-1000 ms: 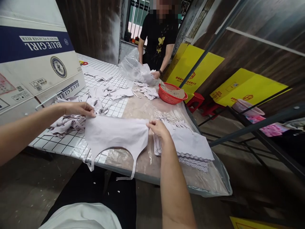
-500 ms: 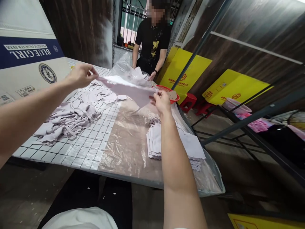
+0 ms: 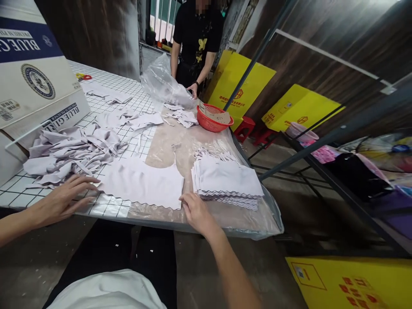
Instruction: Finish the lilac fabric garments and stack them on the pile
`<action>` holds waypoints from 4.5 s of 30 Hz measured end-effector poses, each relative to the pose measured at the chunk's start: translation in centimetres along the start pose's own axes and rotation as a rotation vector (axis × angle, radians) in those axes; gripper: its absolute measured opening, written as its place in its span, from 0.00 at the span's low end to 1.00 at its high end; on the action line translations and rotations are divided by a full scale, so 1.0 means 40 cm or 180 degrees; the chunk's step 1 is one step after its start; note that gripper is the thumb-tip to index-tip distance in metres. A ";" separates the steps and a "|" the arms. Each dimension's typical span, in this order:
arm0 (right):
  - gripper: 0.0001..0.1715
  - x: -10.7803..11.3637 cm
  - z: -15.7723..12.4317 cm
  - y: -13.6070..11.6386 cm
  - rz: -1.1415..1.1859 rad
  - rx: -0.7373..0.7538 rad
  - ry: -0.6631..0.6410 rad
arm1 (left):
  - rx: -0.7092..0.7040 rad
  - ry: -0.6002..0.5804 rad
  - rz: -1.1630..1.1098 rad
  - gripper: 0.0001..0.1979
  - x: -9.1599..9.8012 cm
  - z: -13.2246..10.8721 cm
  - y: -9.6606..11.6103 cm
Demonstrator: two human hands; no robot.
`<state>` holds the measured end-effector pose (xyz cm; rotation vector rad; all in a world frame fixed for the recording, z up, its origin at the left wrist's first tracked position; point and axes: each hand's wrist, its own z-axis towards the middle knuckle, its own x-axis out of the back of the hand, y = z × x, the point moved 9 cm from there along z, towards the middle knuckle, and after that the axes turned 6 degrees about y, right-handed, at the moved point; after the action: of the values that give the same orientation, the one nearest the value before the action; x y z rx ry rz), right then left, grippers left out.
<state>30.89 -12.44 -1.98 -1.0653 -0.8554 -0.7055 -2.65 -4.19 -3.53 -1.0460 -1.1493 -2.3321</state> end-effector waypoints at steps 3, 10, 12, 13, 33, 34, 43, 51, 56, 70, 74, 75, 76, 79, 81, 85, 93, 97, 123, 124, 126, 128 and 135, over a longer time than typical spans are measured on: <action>0.17 -0.015 -0.020 -0.025 -0.0049 0.0220 -0.0055 | 0.0433 0.0240 0.0142 0.12 0.010 0.004 -0.024; 0.17 -0.036 0.012 0.033 -0.0298 0.0121 0.0549 | 0.1613 -0.0142 0.1044 0.13 -0.027 0.136 -0.086; 0.19 -0.055 0.039 0.047 -0.0528 0.0041 0.0540 | 0.1613 -0.0220 0.1227 0.13 -0.044 0.185 -0.088; 0.21 -0.069 0.053 0.054 -0.0630 -0.0019 0.0465 | 0.1560 -0.0247 0.1275 0.13 -0.053 0.207 -0.088; 0.38 -0.178 0.108 0.112 -0.0948 -0.0762 -0.0271 | 0.0358 -0.0418 0.0741 0.10 -0.127 0.255 -0.132; 0.38 -0.176 0.107 0.114 -0.0954 -0.0772 -0.0255 | 0.0434 -0.0491 0.0747 0.10 -0.121 0.256 -0.144; 0.39 -0.163 0.095 0.102 -0.0951 -0.0925 -0.0339 | -0.0375 -0.0159 0.1266 0.23 -0.144 0.127 -0.065; 0.27 -0.066 0.192 0.109 -0.0633 -0.1002 0.0468 | -0.0637 0.0063 0.1413 0.21 -0.168 0.167 0.001; 0.18 -0.014 0.374 0.203 -0.0390 -0.1973 0.0722 | -0.1194 -0.0204 0.0604 0.18 -0.370 0.342 0.222; 0.14 -0.072 0.509 0.310 0.0894 -0.1990 0.0905 | -0.1231 -0.0616 0.0613 0.30 -0.560 0.402 0.209; 0.19 -0.037 0.456 0.287 0.1076 -0.1752 0.0778 | -0.1285 -0.0569 0.0563 0.31 -0.557 0.403 0.216; 0.19 -0.033 0.447 0.284 0.1049 -0.1730 0.0753 | -0.1284 -0.0572 0.0555 0.31 -0.556 0.403 0.217; 0.19 -0.034 0.442 0.282 0.1001 -0.1722 0.0712 | -0.1273 -0.0585 0.0552 0.31 -0.556 0.404 0.216; 0.17 -0.062 0.455 0.280 0.0734 -0.1794 0.0500 | -0.1226 -0.0684 0.0576 0.32 -0.558 0.406 0.215; 0.17 -0.085 0.480 0.285 0.0453 -0.1930 0.0391 | -0.1231 -0.0730 0.0593 0.32 -0.558 0.406 0.216; 0.11 -0.121 0.545 0.291 -0.0045 -0.2205 0.0215 | -0.1263 -0.0644 0.0590 0.31 -0.553 0.407 0.219; 0.10 -0.014 0.606 0.192 0.0128 -0.1674 0.0502 | -0.1180 -0.0767 0.0631 0.31 -0.568 0.407 0.211; 0.12 0.056 0.451 0.062 0.1055 -0.0547 0.0346 | -0.1214 -0.0767 0.0497 0.28 -0.552 0.407 0.220; 0.10 -0.045 0.293 0.144 0.1134 -0.1623 -0.0058 | -0.1132 -0.0763 0.0737 0.26 -0.558 0.407 0.211; 0.09 -0.036 0.274 0.119 0.1142 -0.1526 -0.0132 | -0.1120 -0.0793 0.0723 0.26 -0.558 0.406 0.212; 0.09 -0.027 0.229 0.068 0.1116 -0.1380 -0.0301 | -0.1093 -0.0873 0.0722 0.28 -0.560 0.405 0.211; 0.10 -0.025 0.186 0.030 0.0955 -0.1311 -0.0429 | -0.1072 -0.0931 0.0733 0.29 -0.563 0.405 0.208; 0.11 -0.095 0.114 0.044 0.0884 -0.1586 -0.0815 | -0.1088 -0.0908 0.0670 0.29 -0.561 0.408 0.205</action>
<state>29.32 -7.25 -4.95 -1.7143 -0.7412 -0.5642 24.79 3.16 -9.14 -1.5785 -0.6938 -2.3083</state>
